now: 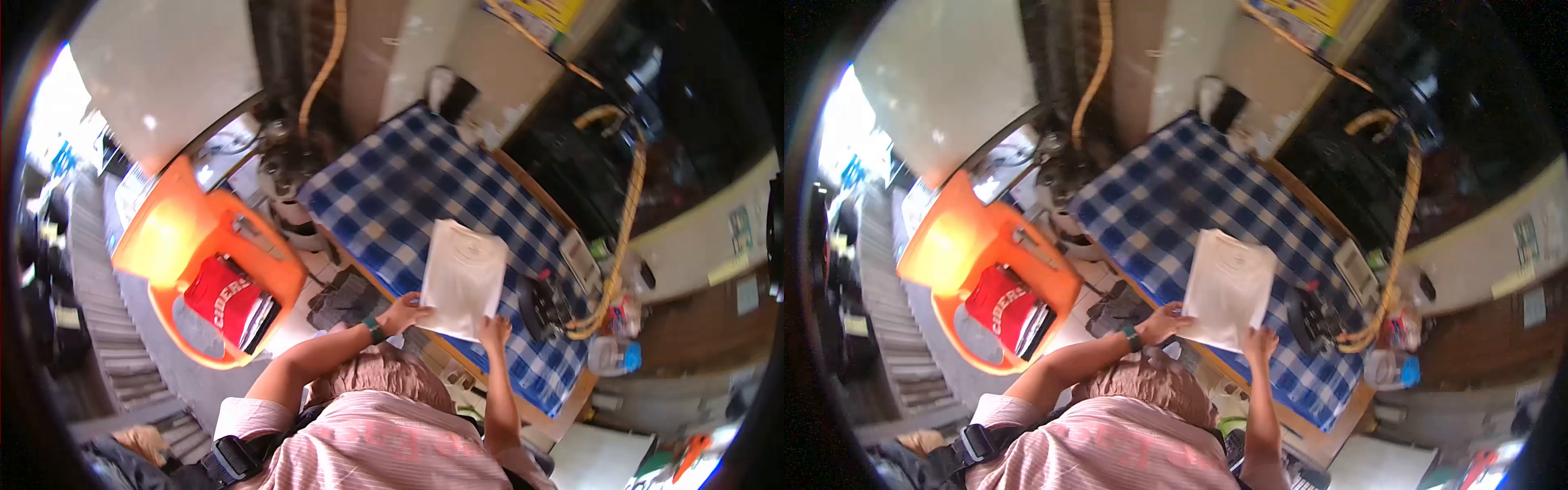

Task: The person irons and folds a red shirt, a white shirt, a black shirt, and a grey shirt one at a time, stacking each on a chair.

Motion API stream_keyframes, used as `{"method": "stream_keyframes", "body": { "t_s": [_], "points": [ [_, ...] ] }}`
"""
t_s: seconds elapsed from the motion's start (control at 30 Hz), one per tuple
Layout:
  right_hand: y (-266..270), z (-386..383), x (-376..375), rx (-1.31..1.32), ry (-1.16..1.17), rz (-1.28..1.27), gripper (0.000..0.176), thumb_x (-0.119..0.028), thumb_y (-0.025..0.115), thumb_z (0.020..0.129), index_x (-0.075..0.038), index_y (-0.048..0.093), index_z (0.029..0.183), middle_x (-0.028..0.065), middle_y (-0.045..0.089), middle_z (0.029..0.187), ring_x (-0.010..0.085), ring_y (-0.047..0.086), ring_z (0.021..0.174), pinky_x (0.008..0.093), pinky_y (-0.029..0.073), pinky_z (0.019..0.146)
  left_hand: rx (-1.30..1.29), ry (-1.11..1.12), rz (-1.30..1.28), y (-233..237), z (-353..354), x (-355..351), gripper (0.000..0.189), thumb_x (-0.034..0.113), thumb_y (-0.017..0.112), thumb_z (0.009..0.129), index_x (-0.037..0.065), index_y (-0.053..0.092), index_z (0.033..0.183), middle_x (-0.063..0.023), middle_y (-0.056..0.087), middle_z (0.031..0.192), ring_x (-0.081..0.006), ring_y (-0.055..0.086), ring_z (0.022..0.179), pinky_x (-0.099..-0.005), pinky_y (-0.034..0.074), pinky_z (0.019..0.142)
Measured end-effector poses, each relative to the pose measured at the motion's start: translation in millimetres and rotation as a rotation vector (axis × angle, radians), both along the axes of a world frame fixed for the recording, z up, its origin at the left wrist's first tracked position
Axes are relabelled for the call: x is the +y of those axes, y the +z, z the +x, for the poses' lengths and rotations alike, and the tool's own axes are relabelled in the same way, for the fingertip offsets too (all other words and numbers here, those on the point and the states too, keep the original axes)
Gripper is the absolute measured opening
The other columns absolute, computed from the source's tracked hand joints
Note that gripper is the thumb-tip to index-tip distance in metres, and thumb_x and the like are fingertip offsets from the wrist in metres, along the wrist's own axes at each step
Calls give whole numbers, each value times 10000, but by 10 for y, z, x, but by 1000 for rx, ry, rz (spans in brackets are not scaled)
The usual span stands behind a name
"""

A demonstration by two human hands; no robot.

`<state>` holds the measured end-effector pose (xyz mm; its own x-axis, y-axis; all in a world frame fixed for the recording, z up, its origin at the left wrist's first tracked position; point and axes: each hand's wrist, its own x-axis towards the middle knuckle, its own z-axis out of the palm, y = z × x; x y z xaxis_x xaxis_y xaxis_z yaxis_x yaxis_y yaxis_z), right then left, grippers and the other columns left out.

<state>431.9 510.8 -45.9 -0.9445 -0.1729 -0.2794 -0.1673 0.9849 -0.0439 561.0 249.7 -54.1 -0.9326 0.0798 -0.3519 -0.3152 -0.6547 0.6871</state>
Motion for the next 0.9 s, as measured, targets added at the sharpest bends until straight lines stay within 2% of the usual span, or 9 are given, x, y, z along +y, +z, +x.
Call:
{"method": "stream_keyframes", "body": {
  "t_s": [0.03, 0.07, 0.17, 0.33, 0.43, 0.53, 0.73, 0.77, 0.9],
  "points": [
    [377, 73, -89, -151, -44, -284, 611, -440, 448, 909, 92, 509, 1202, 312, 517, 1268, 434, 463, 1227, 499, 335, 1053, 398, -14, -401, 23, 32, -59, 456, 85, 674, 871, 16, 459, 1267, -108, 650, 1129, -182, 645, 972, -286, 526, 806],
    [401, 110, -122, 47, -67, -319, 623, -425, 449, 904, 97, 491, 1241, 319, 481, 1306, 461, 466, 1208, 481, 342, 1047, 110, -73, -107, 318, 88, -156, 503, -20, 644, 819, 113, 540, 1293, -93, 569, 1240, -165, 573, 1096, -252, 468, 909],
    [1083, 91, -528, 244, 140, -579, 386, -153, 541, 850, -3, 490, 1202, 194, 617, 955, 280, 614, 802, 375, 495, 722, 75, -73, 290, 889, 437, -574, 365, 13, 615, 877, 35, 550, 1235, -41, 570, 1239, -130, 584, 1076, -265, 493, 881],
    [2117, 818, -2113, -489, 262, -993, 369, -6, 510, 825, -64, 490, 1189, 0, 552, 759, 52, 460, 578, 230, 348, 500, 180, 13, 523, 1037, 1555, -1222, 572, -22, 560, 876, 24, 332, 1398, -82, 523, 1318, -152, 529, 1190, -304, 410, 1034],
    [1651, 1237, -3024, -645, 586, -1030, 312, -26, 557, 865, -52, 518, 1174, 17, 601, 907, 38, 474, 643, 198, 381, 556, 64, 194, 351, 882, 2417, -1704, 536, 24, 564, 881, 3, 366, 1379, -68, 524, 1299, -140, 510, 1178, -313, 396, 1030],
    [1224, 1804, -4037, -640, 734, -943, 122, -73, 580, 872, -2, 601, 969, 60, 629, 918, 141, 569, 897, 275, 446, 820, 16, 448, 178, 443, 3215, -2186, 692, 51, 634, 819, 19, 312, 1431, -57, 494, 1350, -143, 479, 1212, -315, 360, 1055],
    [552, 2662, -5452, -663, 853, -997, 139, -129, 623, 908, 6, 616, 940, 45, 626, 785, 87, 566, 791, 258, 469, 732, -128, 915, -144, 142, 4234, -2948, 750, -16, 676, 803, 54, 272, 1431, -33, 527, 1251, -106, 526, 1118, -274, 459, 920],
    [436, 2727, -5591, -710, 897, -997, 189, -181, 620, 905, -12, 635, 988, 124, 678, 857, 198, 665, 836, 313, 497, 749, -111, 1018, -238, 46, 4276, -3011, 772, -27, 680, 798, 60, 252, 1434, -32, 527, 1252, -105, 534, 1115, -282, 464, 925],
    [-633, 2890, -5769, -759, 850, -1067, 172, -156, 632, 897, -8, 654, 982, 127, 670, 900, 224, 662, 851, 305, 492, 771, -330, 1017, -251, -820, 4484, -3090, 822, -39, 688, 790, 109, 225, 1453, -55, 539, 1257, -149, 562, 1102, -323, 473, 938]
  ]
}}
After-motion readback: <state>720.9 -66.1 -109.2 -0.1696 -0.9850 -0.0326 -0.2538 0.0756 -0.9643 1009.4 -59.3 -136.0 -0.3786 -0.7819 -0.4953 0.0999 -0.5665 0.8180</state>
